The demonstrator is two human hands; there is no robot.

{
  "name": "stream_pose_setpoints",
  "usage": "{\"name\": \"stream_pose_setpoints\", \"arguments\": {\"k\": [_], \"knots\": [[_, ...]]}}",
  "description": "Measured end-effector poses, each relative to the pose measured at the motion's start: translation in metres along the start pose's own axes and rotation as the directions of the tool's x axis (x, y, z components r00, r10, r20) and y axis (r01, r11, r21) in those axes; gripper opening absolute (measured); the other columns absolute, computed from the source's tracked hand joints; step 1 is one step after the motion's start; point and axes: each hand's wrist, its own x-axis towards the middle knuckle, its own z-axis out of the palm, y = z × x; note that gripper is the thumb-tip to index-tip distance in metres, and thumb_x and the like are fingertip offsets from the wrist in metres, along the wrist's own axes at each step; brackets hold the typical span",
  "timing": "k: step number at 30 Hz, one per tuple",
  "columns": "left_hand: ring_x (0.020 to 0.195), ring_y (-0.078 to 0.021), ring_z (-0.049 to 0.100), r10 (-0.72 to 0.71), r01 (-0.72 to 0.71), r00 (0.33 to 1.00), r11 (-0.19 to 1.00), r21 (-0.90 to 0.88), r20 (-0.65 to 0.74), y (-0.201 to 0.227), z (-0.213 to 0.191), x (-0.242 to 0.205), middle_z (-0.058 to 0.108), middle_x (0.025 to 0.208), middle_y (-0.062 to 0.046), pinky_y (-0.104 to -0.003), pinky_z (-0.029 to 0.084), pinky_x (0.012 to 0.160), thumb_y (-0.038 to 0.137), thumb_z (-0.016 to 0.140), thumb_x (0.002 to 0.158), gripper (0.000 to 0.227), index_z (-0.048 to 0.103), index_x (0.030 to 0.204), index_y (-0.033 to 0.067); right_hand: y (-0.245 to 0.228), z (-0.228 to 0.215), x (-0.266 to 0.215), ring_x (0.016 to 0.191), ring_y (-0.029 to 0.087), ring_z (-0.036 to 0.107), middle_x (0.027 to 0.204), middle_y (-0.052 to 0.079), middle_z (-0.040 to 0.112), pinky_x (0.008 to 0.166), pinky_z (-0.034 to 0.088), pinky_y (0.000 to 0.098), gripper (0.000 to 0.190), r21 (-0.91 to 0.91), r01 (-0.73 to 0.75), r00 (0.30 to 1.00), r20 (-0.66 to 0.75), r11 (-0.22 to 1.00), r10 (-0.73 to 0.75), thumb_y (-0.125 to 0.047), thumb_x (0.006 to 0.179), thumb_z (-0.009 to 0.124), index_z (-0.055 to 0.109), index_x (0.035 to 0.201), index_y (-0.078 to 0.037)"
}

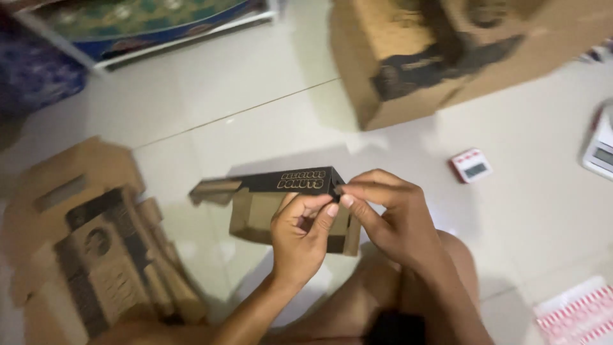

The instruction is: The person sits on the floor and folds a flat cardboard sheet into a rectangular box. They fold the side flaps, tuck tabs into slots, and secure the structure by hand. The finished box is briefly placed on a digital scale before being set aside.

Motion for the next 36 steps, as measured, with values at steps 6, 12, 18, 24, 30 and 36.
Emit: {"name": "stream_pose_setpoints", "arguments": {"k": [6, 12, 18, 24, 30, 36], "knots": [[0.068, -0.0249, 0.068, 0.084, -0.087, 0.996, 0.990, 0.112, 0.038, 0.003, 0.122, 0.004, 0.067, 0.073, -0.014, -0.034, 0.051, 0.064, 0.005, 0.071, 0.087, 0.015, 0.077, 0.100, 0.0028, 0.052, -0.072, -0.021, 0.076, 0.035, 0.073, 0.080, 0.015, 0.071, 0.066, 0.060, 0.0376, 0.014, -0.132, -0.163, 0.947, -0.301, 0.978, 0.117, 0.002, 0.088, 0.066, 0.075, 0.098, -0.002], [0.077, -0.0346, 0.068, 0.103, -0.123, 0.986, 0.981, 0.151, 0.135, -0.031, 0.205, 0.001, 0.066, 0.078, -0.018, -0.039, 0.052, 0.072, 0.000, 0.067, 0.087, 0.016, 0.076, 0.100, 0.0029, 0.148, -0.108, -0.045, 0.083, 0.036, 0.072, 0.085, 0.016, 0.074, 0.074, 0.058, 0.0416, 0.016, 0.032, -0.271, 0.865, -0.431, 0.962, 0.258, -0.001, 0.085, 0.071, 0.078, 0.098, -0.005], [0.075, -0.0126, 0.059, -0.326, 0.334, 0.942, 0.934, -0.127, 0.075, -0.109, 0.228, -0.007, 0.061, 0.082, -0.005, -0.026, 0.055, 0.073, -0.003, 0.057, 0.094, 0.011, 0.067, 0.098, -0.0007, 0.164, -0.112, -0.046, 0.086, 0.037, 0.071, 0.086, 0.018, 0.075, 0.081, 0.057, 0.0444, 0.026, 0.186, -0.347, 0.867, -0.310, 0.919, 0.390, 0.002, 0.086, 0.062, 0.078, 0.104, -0.007], [0.069, -0.0116, 0.065, -0.382, 0.357, 0.924, 0.857, -0.370, 0.006, -0.133, 0.232, 0.004, 0.066, 0.080, -0.005, -0.022, 0.057, 0.063, -0.002, 0.065, 0.091, 0.007, 0.063, 0.095, 0.0024, 0.179, -0.098, -0.047, 0.083, 0.024, 0.072, 0.087, 0.014, 0.076, 0.081, 0.057, 0.0356, 0.023, 0.329, -0.396, 0.835, -0.260, 0.857, 0.485, 0.000, 0.086, 0.065, 0.080, 0.101, -0.011], [0.083, -0.0142, 0.055, -0.284, 0.302, 0.952, 0.932, -0.198, 0.117, -0.132, 0.236, 0.010, 0.064, 0.096, -0.007, -0.031, 0.054, 0.080, -0.005, 0.053, 0.096, 0.017, 0.059, 0.111, -0.0006, 0.178, -0.104, -0.043, 0.082, 0.020, 0.072, 0.085, 0.013, 0.077, 0.080, 0.058, 0.0332, 0.028, 0.319, -0.381, 0.820, -0.318, 0.868, 0.477, 0.003, 0.088, 0.062, 0.080, 0.103, -0.012], [0.073, -0.0116, 0.053, -0.293, 0.310, 0.950, 0.926, -0.216, 0.108, -0.110, 0.246, 0.016, 0.061, 0.085, -0.005, -0.026, 0.050, 0.071, -0.002, 0.050, 0.099, 0.010, 0.052, 0.107, 0.0037, 0.180, -0.113, -0.035, 0.084, 0.029, 0.072, 0.088, 0.017, 0.075, 0.077, 0.060, 0.0383, 0.028, 0.308, -0.498, 0.749, -0.319, 0.811, 0.581, 0.004, 0.087, 0.062, 0.080, 0.103, -0.010]]}}
